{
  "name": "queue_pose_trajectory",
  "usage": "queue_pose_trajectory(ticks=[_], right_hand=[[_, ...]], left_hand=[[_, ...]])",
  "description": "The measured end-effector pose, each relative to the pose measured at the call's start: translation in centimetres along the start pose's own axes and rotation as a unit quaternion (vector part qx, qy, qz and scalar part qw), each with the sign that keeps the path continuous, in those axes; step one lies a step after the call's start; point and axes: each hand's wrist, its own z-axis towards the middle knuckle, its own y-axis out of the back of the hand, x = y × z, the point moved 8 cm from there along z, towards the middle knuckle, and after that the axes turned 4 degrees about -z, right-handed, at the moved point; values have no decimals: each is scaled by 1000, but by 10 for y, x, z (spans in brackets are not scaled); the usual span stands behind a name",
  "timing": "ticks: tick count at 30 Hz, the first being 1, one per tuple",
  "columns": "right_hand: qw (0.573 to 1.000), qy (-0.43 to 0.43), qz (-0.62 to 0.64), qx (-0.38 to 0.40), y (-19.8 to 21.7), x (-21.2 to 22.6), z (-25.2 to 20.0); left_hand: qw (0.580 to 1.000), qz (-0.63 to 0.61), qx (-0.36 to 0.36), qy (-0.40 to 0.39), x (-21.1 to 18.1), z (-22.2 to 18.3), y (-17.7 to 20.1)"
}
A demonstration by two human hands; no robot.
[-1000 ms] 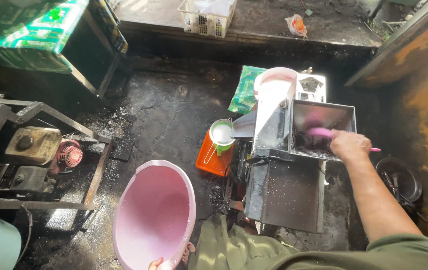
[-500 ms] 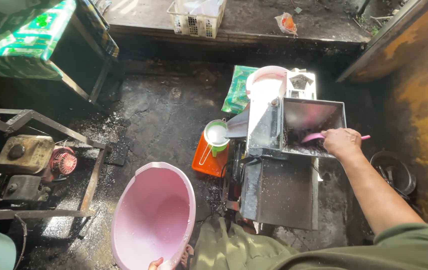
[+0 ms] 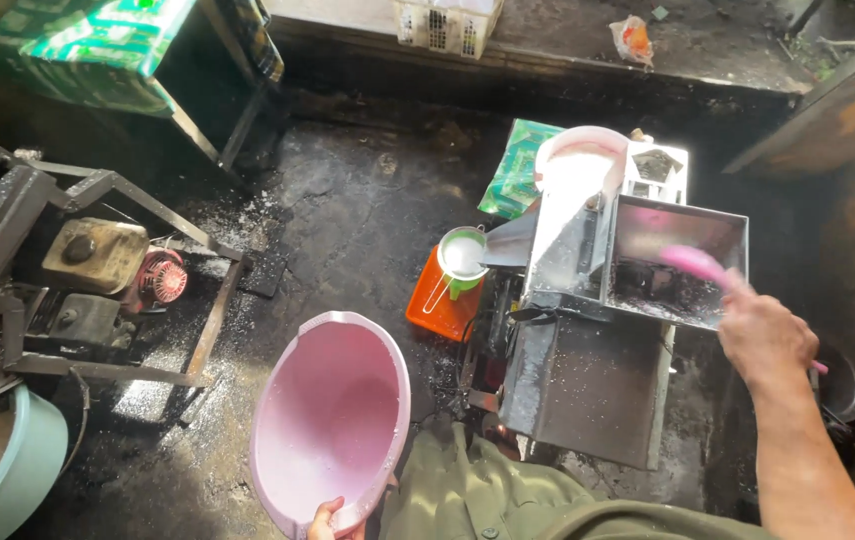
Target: Feeding grated coconut into a processing machine using a spoon to further process or extract milk.
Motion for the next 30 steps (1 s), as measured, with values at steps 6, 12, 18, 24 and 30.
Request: queue_pose_trajectory(ticks=[6, 12, 18, 24, 30], right_hand=[[1000, -10, 18, 23, -35, -6, -39], [998, 19, 62, -23, -43, 1, -50], [963, 11, 110, -245, -65, -11, -41], [959, -90, 180, -200, -89, 2, -59], [963, 13, 220, -153, -185, 84, -82]], left_hand=[[996, 77, -3, -53, -7, 78, 27], [998, 16, 39, -56, -35, 11, -7], [994, 2, 87, -63, -50, 14, -24], [994, 35, 89, -51, -78, 30, -23], [994, 63, 62, -59, -128, -18, -23]])
